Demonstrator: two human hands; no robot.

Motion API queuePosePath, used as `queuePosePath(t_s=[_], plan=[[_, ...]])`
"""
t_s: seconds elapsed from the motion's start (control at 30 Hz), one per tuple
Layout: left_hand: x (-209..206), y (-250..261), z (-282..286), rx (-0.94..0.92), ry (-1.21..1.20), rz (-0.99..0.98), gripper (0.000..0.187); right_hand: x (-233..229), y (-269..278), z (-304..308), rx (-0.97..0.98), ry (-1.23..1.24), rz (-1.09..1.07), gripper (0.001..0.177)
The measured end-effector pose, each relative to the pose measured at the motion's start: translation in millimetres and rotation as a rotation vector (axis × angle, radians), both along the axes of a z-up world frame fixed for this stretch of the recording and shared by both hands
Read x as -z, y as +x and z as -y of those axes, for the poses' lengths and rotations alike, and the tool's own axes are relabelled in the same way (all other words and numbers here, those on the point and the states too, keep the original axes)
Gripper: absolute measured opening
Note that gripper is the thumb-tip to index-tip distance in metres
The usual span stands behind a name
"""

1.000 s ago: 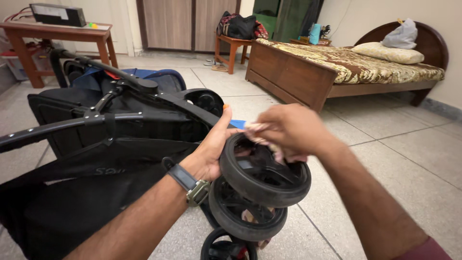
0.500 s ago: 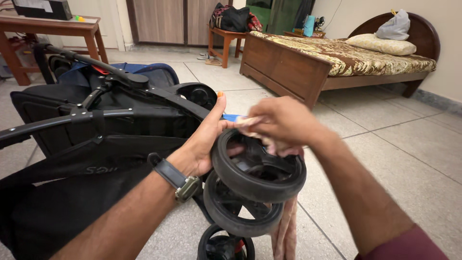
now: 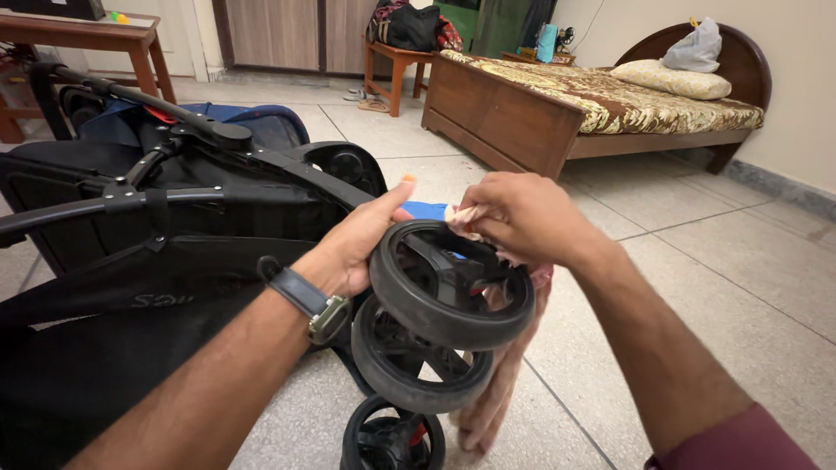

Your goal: The person wipes the wheels and frame of a black stroller using a cloth. They rotate each wheel to clean the tire and hub, then wipe the frame and handlebar areas. The stroller remains on the floor throughout the clip.

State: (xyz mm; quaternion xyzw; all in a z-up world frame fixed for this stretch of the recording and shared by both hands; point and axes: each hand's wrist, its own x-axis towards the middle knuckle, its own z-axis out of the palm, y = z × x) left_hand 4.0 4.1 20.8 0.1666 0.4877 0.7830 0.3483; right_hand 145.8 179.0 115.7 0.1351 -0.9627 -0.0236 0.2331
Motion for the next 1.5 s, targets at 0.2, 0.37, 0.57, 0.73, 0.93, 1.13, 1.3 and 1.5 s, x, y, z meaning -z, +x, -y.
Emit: queuePosePath(t_s=[0.2, 0.37, 0.57, 0.73, 0.93, 1.13, 1.3, 1.5], plan=[[4, 1, 6, -0.002, 0.036, -0.061, 0.012, -14, 22, -11, 0.291, -0.084, 0.507, 0.023], [-8, 5, 2, 0.104, -0.033, 0.003, 0.015, -28, 50, 3, 0.472, 0.024, 0.657, 0.023], [-19, 18, 5, 0.119, 0.007, -0.133, 0.034, -17, 35, 11, 0.168, -0.046, 0.244, 0.038], [-16, 18, 11, 0.144, 0.010, -0.042, 0.042, -21, 45, 7, 0.312, -0.083, 0.549, 0.032], [-14, 13, 5, 0.144, 0.037, -0.045, 0.040, -19, 48, 10, 0.291, 0.032, 0.673, 0.030], [-7, 16, 5, 0.016, -0.010, -0.182, 0.031, -9, 45, 24, 0.164, 0.290, 0.594, 0.031], [-5, 8, 6, 0.049, -0.016, -0.193, 0.028, -30, 52, 60, 0.382, 0.813, 0.810, 0.041], [-8, 1, -6, 0.078, 0.006, -0.232, 0.023, -42, 42, 77, 0.265, 1.162, 0.901, 0.048]])
